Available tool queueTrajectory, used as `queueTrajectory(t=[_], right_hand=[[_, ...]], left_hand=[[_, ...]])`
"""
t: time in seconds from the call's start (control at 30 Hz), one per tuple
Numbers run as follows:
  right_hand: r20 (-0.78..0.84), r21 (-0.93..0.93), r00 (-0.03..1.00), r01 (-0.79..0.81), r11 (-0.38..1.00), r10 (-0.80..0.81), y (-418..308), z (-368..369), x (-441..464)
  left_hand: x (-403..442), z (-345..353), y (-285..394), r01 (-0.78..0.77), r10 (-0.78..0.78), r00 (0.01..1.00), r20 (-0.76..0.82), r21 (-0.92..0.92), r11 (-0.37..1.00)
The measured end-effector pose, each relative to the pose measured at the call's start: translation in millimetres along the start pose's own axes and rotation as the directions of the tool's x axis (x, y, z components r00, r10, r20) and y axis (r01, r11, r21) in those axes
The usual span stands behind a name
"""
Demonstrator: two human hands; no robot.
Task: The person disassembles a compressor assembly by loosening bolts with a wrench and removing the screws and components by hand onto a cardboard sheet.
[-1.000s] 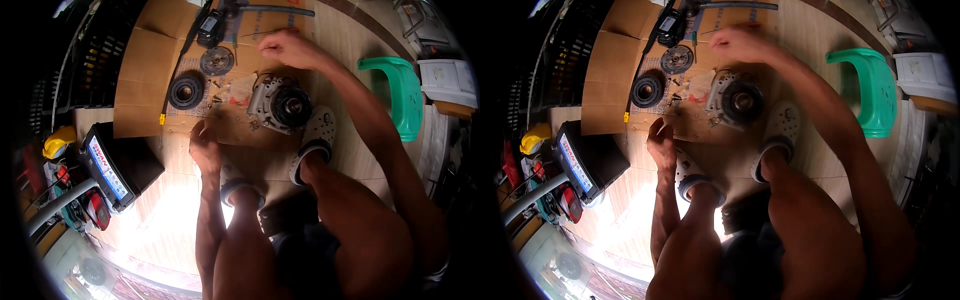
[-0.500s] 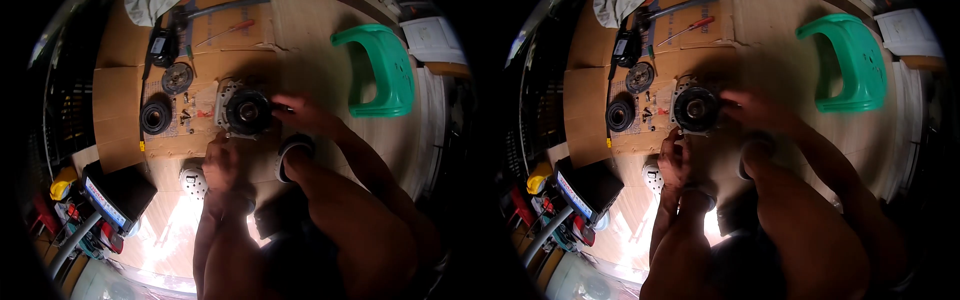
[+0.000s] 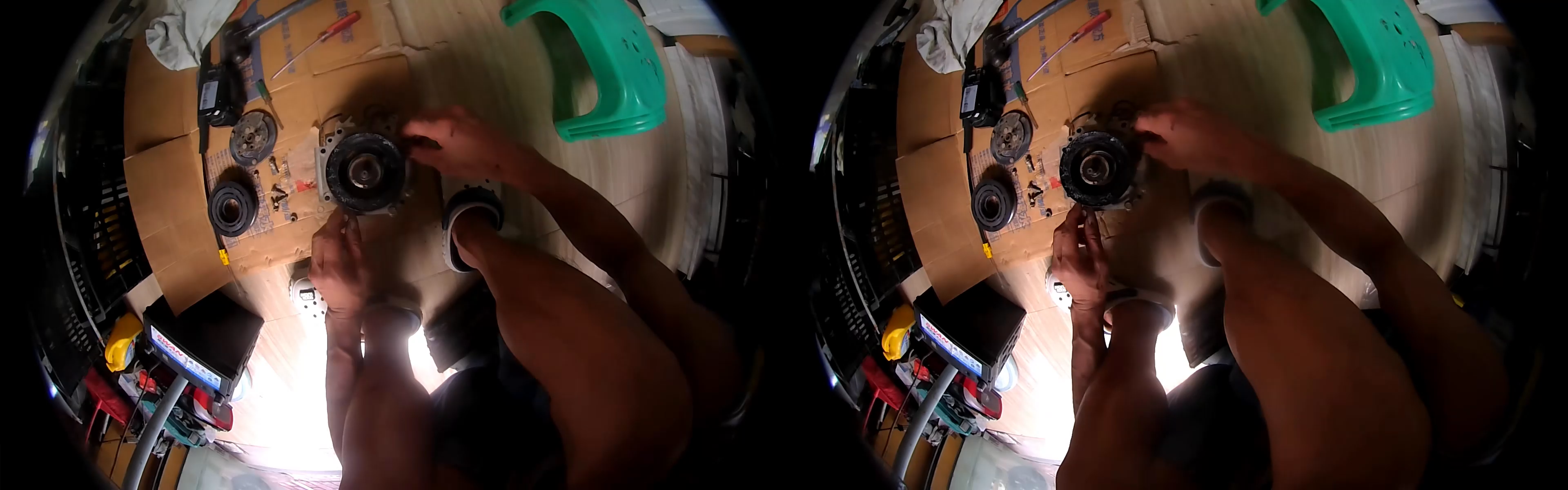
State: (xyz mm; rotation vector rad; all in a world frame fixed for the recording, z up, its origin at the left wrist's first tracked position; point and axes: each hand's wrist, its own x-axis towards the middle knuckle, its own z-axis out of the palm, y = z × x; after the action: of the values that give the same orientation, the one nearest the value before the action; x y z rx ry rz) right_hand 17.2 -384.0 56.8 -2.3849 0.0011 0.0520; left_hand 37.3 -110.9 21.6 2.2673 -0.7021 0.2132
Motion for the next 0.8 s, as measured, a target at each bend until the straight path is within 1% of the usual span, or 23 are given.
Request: queueTrajectory(t=[0.1, 0.2, 0.27, 0.3, 0.4, 0.5, 0.6, 0.7, 0.73, 0.8], right_hand=[[-0.039, 0.112, 0.999, -0.033, 0.993, 0.037, -11, -6, 0], [-0.051, 0.093, 0.998, -0.038, 0.995, 0.043, -17, -20, 3], [0.028, -0.084, 0.991, 0.133, 0.988, -0.131, -11, -33, -2], [0.078, -0.167, 0.974, 0.223, 0.960, -0.213, -8, -37, -4], [0.121, -0.077, 0.976, 0.192, 0.978, -0.182, -17, -31, -21], [0.090, -0.079, 0.963, 0.262, 0.962, -0.255, -27, -12, -31], [0.099, -0.099, 0.959, 0.275, 0.956, -0.265, -28, 7, -36], [0.116, -0.182, 0.961, 0.268, 0.946, -0.250, -29, 13, -35], [0.109, -0.181, 0.967, 0.246, 0.952, -0.229, -30, 16, -35], [0.095, -0.183, 0.978, 0.201, 0.962, -0.186, -29, 20, -36]], left_hand=[[6, -4, 1, 0.016, -0.016, 1.000, 0.013, -0.027, 1.000], [8, -6, 3, 0.052, -0.051, 0.997, 0.064, -0.018, 0.998], [6, -5, 0, 0.067, -0.065, 0.996, 0.068, -0.027, 0.997], [6, -5, -2, 0.073, -0.071, 0.995, 0.067, -0.030, 0.997], [11, -7, 1, 0.024, -0.024, 1.000, 0.008, 0.011, 1.000], [9, -11, 0, 0.033, -0.034, 0.999, -0.040, -0.027, 0.999], [0, -22, 8, 0.147, -0.147, 0.989, 0.016, -0.190, 0.971], [-17, -21, 8, -0.041, 0.063, 0.980, 0.191, -0.120, 0.992], [-16, -20, 8, -0.139, 0.141, 0.965, 0.223, -0.026, 0.990], [-12, -15, 10, -0.205, 0.219, 0.943, 0.250, -0.078, 0.976]])
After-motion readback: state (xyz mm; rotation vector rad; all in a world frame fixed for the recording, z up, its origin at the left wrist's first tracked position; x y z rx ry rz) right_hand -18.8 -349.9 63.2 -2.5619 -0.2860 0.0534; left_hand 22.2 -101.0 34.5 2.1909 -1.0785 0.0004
